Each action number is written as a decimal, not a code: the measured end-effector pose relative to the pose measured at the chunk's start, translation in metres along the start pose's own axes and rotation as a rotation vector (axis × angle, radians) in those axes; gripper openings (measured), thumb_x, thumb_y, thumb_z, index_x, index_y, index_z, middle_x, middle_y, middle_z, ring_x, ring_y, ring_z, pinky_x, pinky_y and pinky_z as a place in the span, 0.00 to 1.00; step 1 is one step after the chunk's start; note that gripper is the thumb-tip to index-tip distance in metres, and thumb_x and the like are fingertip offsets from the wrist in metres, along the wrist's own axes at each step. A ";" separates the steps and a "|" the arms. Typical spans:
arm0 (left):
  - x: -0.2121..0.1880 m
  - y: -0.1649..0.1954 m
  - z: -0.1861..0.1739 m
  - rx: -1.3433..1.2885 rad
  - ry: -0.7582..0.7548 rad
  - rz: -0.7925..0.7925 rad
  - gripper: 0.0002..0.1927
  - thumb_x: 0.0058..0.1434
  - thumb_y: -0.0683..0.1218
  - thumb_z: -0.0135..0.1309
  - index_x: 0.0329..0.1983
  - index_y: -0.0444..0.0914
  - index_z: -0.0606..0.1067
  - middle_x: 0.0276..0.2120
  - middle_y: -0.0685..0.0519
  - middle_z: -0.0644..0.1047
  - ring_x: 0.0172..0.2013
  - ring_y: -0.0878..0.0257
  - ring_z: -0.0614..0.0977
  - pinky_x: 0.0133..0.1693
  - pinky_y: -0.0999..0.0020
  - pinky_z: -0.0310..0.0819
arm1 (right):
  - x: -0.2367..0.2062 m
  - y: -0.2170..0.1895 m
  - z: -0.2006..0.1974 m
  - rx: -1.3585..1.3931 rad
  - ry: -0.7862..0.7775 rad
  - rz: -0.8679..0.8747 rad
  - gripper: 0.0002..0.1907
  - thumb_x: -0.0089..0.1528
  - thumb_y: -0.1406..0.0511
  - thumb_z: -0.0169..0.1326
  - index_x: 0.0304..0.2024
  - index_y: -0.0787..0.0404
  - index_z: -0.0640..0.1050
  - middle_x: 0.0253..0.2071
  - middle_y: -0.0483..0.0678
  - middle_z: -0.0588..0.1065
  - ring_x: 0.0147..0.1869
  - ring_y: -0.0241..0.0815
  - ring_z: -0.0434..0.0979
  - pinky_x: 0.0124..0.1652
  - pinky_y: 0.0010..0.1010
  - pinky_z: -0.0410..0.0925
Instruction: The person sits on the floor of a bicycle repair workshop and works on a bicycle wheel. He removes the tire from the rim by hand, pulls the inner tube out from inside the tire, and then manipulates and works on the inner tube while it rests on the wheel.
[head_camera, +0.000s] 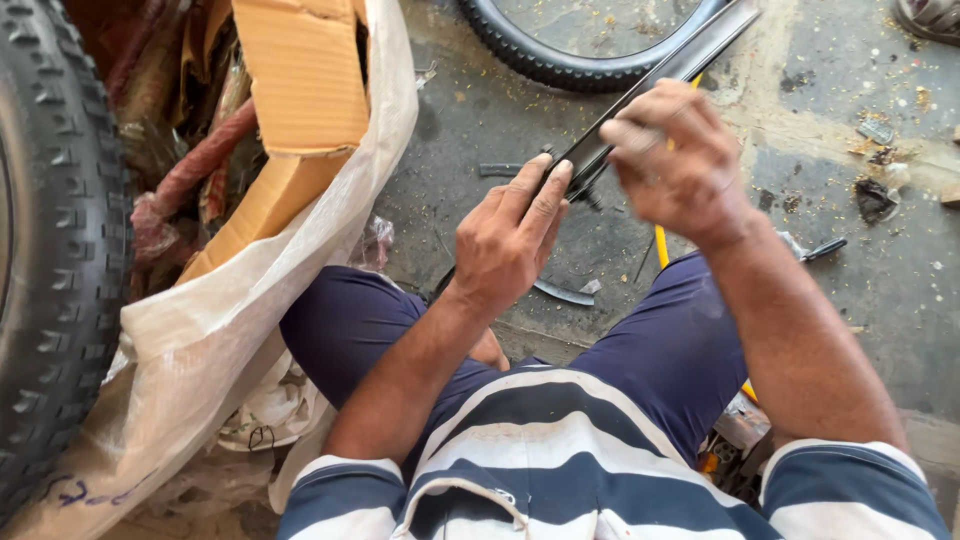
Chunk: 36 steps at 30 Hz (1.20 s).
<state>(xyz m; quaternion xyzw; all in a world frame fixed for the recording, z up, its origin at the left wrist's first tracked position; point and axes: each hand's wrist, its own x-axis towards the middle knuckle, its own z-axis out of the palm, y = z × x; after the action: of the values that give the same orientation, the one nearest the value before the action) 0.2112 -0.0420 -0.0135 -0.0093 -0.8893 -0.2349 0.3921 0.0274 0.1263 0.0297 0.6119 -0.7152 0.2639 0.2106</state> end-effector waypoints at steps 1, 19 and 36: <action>0.003 0.002 -0.005 -0.014 0.001 0.002 0.20 0.67 0.42 0.62 0.62 0.35 0.75 0.57 0.44 0.77 0.38 0.54 0.82 0.41 0.62 0.79 | -0.003 0.009 -0.004 -0.019 -0.010 0.053 0.15 0.62 0.71 0.69 0.51 0.59 0.84 0.54 0.50 0.77 0.64 0.49 0.76 0.61 0.40 0.74; -0.037 -0.002 -0.006 0.035 -0.034 -0.034 0.23 0.63 0.37 0.58 0.63 0.33 0.75 0.58 0.40 0.78 0.31 0.56 0.81 0.35 0.63 0.79 | 0.010 0.007 -0.006 -0.026 0.002 -0.007 0.16 0.58 0.67 0.69 0.48 0.61 0.82 0.50 0.52 0.79 0.57 0.49 0.76 0.59 0.41 0.71; -0.039 0.007 -0.013 -0.116 0.016 -0.034 0.30 0.66 0.43 0.61 0.70 0.38 0.66 0.54 0.44 0.79 0.38 0.55 0.83 0.41 0.63 0.80 | 0.013 0.030 -0.018 -0.104 0.033 0.054 0.16 0.63 0.68 0.68 0.54 0.60 0.81 0.56 0.50 0.79 0.64 0.50 0.78 0.65 0.40 0.71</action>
<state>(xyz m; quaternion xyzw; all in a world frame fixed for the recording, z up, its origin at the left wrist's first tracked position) 0.2489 -0.0345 -0.0308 -0.0149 -0.8712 -0.2927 0.3939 -0.0050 0.1315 0.0480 0.5763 -0.7406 0.2420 0.2468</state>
